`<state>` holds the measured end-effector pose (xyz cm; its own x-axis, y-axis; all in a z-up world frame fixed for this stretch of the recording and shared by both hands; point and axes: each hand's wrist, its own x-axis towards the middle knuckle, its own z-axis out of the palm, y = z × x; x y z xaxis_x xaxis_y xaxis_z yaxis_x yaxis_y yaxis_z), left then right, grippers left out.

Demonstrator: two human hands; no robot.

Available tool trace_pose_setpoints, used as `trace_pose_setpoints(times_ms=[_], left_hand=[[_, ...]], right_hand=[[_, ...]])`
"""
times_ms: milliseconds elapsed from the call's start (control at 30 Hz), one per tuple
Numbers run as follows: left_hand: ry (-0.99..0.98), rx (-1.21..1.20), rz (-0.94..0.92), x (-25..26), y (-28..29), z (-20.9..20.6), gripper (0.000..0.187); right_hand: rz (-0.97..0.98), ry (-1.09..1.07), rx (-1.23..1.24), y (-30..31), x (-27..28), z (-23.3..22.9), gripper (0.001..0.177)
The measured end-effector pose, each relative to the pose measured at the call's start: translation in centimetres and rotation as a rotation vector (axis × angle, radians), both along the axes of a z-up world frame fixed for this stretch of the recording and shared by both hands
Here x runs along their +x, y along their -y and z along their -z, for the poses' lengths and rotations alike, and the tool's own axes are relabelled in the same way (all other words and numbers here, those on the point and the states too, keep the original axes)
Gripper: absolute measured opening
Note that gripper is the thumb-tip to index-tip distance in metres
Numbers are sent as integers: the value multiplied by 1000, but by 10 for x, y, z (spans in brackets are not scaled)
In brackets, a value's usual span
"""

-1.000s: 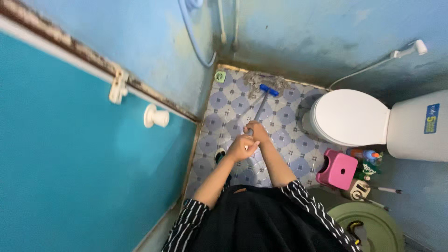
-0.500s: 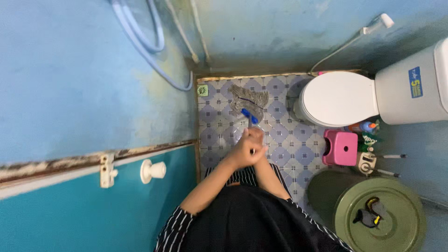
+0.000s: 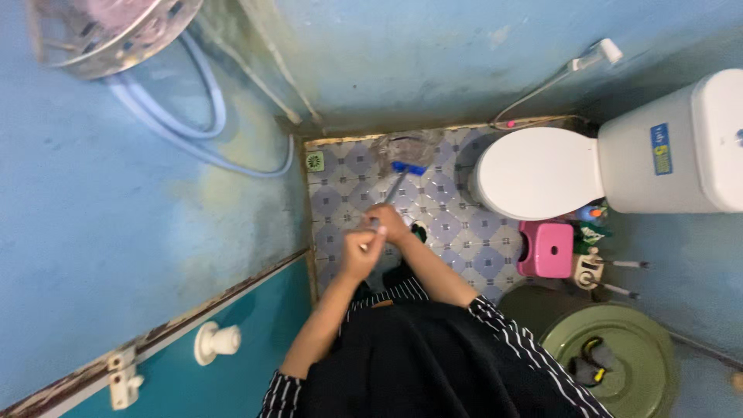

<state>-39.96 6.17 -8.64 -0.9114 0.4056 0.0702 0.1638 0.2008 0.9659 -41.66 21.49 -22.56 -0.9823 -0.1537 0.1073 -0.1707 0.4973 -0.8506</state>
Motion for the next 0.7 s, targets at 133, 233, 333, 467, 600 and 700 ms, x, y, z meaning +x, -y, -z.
trace_pose_setpoints(times_ms=[133, 233, 333, 467, 600, 700], left_hand=[[0, -178, -97, -37, 29, -13, 49], [113, 233, -141, -62, 15, -18, 51], [143, 380, -86, -82, -2, -9, 55], [293, 119, -176, -82, -50, 39, 44], [422, -13, -69, -92, -120, 98, 43], [362, 70, -11, -105, -159, 117, 50]], right_hand=[[-71, 208, 53, 11, -39, -9, 34], [-15, 242, 116, 13, -58, -10, 38], [-34, 348, 202, -11, -68, -2, 37], [0, 359, 246, -74, -63, 30, 32], [132, 255, 393, -153, -63, 59, 18], [285, 273, 409, -193, -63, 66, 22]])
